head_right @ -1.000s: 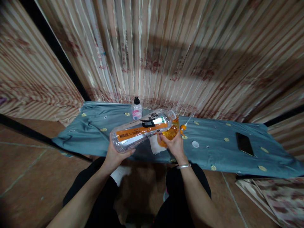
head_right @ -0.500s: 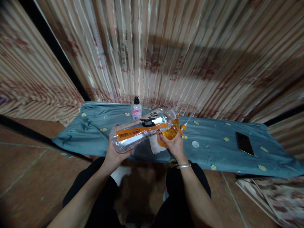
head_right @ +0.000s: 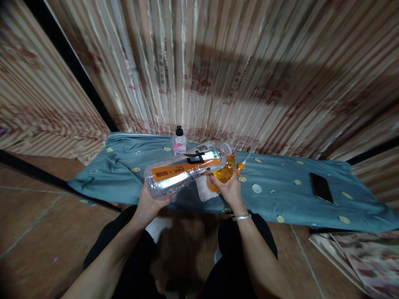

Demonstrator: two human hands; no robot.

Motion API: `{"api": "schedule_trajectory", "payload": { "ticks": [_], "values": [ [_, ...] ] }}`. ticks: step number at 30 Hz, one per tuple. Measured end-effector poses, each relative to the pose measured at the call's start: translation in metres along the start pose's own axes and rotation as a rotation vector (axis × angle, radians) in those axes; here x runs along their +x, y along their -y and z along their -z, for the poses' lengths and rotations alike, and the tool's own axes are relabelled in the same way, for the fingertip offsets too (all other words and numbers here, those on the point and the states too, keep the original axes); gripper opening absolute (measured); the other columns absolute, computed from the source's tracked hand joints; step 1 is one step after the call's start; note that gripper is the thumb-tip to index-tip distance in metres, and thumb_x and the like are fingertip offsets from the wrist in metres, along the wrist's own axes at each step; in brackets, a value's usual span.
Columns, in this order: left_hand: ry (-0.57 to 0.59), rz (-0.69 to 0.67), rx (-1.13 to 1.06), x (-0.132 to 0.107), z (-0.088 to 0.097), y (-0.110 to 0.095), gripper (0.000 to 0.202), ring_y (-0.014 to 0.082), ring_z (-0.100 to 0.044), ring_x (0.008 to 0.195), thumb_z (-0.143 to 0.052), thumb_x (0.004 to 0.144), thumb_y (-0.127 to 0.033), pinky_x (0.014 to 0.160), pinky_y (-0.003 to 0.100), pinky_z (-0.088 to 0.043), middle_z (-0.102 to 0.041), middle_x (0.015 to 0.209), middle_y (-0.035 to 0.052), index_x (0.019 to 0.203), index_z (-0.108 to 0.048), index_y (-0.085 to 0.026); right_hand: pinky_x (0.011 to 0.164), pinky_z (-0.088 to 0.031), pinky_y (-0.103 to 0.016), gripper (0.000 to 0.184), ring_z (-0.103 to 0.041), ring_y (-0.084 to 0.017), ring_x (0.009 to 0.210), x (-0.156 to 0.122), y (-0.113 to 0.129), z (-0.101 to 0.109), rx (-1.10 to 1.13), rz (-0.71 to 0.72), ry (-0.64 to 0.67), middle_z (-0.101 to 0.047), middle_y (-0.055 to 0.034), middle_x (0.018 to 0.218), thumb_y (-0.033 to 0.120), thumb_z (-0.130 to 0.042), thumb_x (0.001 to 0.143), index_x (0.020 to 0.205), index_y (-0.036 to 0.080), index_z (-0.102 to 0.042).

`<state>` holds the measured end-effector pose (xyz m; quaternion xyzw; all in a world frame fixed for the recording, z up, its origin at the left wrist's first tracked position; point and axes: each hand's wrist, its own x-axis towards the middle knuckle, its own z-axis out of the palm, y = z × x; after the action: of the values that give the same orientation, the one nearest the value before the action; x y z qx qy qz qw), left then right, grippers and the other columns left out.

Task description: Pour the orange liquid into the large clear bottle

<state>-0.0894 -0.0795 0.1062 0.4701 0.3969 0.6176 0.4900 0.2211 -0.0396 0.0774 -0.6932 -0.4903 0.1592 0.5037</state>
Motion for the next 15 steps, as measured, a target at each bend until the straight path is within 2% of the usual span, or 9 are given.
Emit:
{"api": "schedule_trajectory", "payload": {
  "ticks": [4,10,15],
  "values": [
    [0.01,-0.004,0.0,0.0004,0.0005,0.0001,0.099,0.0419,-0.092,0.141,-0.123,0.066,-0.058,0.128,0.065,-0.076,-0.091,0.144,0.0121,0.145,-0.069,-0.029,0.118,-0.075,-0.073,0.116,-0.09,-0.057,0.136,0.001,-0.0022,0.0011,-0.009,-0.031,0.005,-0.095,-0.0288,0.138,0.097,-0.104,0.058,0.141,0.022,-0.077],
    [0.021,-0.015,0.009,0.002,-0.0002,-0.0029,0.105,0.043,-0.092,0.143,-0.124,0.063,-0.065,0.128,0.064,-0.076,-0.091,0.143,0.0115,0.145,-0.069,-0.029,0.121,-0.073,-0.077,0.117,-0.088,-0.06,0.14,0.0012,0.0003,0.0027,-0.012,-0.057,0.01,-0.093,-0.0317,0.141,0.097,-0.103,0.056,0.141,0.022,-0.075],
    [0.018,-0.01,0.006,0.0029,-0.0007,-0.0061,0.109,0.0426,-0.091,0.143,-0.127,0.06,-0.063,0.129,0.062,-0.076,-0.091,0.143,0.0112,0.146,-0.069,-0.029,0.122,-0.073,-0.074,0.115,-0.088,-0.057,0.141,0.0003,0.0023,0.0022,0.01,-0.021,0.021,-0.093,-0.0291,0.142,0.099,-0.101,0.06,0.142,0.023,-0.074]
  ]
}}
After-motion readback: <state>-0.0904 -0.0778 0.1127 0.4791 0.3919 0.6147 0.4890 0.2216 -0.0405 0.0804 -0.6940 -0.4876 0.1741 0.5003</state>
